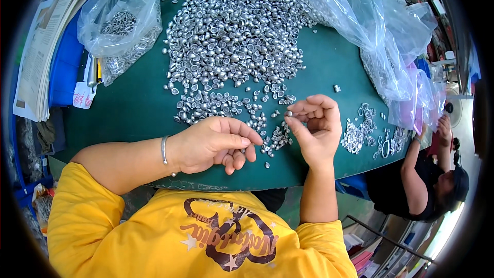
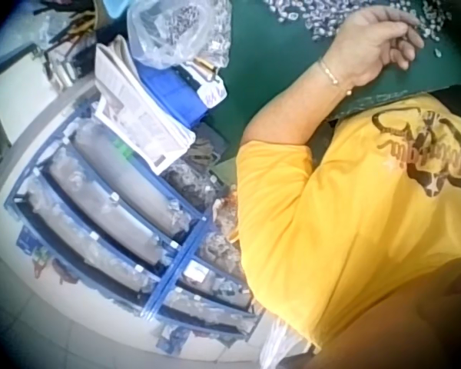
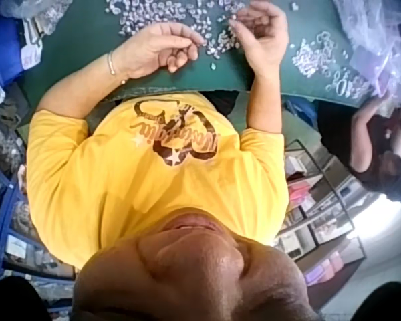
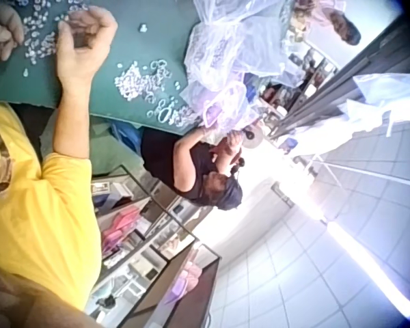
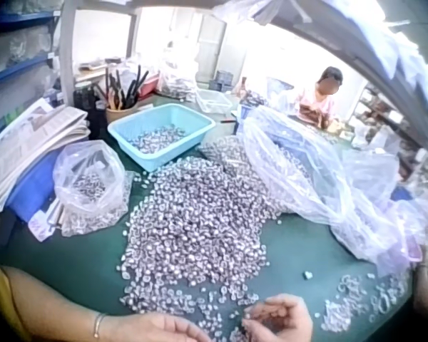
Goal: The person sorts through a large pile of small silver metal parts on a green table by hand, picking up individual pieces, turning them over, and placing them into a small pile or a blue container.
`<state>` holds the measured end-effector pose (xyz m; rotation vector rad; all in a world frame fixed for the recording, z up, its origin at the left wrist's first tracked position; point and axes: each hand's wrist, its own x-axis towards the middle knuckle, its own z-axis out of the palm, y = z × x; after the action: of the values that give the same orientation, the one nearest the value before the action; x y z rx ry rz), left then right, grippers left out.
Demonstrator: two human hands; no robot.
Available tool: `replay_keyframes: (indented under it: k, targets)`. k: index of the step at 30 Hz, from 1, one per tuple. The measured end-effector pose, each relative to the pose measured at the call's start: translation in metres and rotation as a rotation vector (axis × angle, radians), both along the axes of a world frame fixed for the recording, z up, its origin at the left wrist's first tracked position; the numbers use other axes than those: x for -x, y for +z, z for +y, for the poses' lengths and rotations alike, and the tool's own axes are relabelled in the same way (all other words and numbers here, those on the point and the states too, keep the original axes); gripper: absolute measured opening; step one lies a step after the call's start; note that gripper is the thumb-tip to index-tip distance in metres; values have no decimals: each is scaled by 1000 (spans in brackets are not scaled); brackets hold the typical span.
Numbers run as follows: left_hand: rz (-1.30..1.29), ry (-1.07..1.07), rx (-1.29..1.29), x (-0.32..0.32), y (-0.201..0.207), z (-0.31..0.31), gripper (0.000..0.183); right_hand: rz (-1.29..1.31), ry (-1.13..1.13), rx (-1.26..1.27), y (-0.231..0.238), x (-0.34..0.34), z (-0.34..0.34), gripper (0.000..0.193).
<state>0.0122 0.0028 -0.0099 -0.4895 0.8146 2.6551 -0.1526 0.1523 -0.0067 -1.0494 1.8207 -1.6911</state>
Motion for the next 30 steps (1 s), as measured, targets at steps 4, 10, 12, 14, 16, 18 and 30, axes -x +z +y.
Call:
replay_keyframes:
  k: [4, 10, 12, 14, 16, 18, 30]
  targets:
    - [1, -3, -8, 0, 0, 0, 21, -293, 38, 105, 2, 2, 1, 43]
    - [-1, -3, 0, 1, -1, 0, 20, -363, 108, 154, 5, 5, 3, 39]
    - [-7, 0, 0, 0, -2, 0, 20, -399, 89, 174, 3, 7, 4, 32]
    - [-6, -1, -5, 1, -1, 0, 20, -434, 31, 206, -1, 11, 6, 25]
    - [-7, -5, 6, 1, 0, 0, 20, -466, -16, 241, 1, 10, 4, 18]
    - [-10, 1, 9, 1, 0, 0, 20, -495, -17, 259, -2, 13, 6, 15]
    - [22, -5, 0, -1, -4, 0, 22, -435, 53, 272, 0, 12, 9, 12]
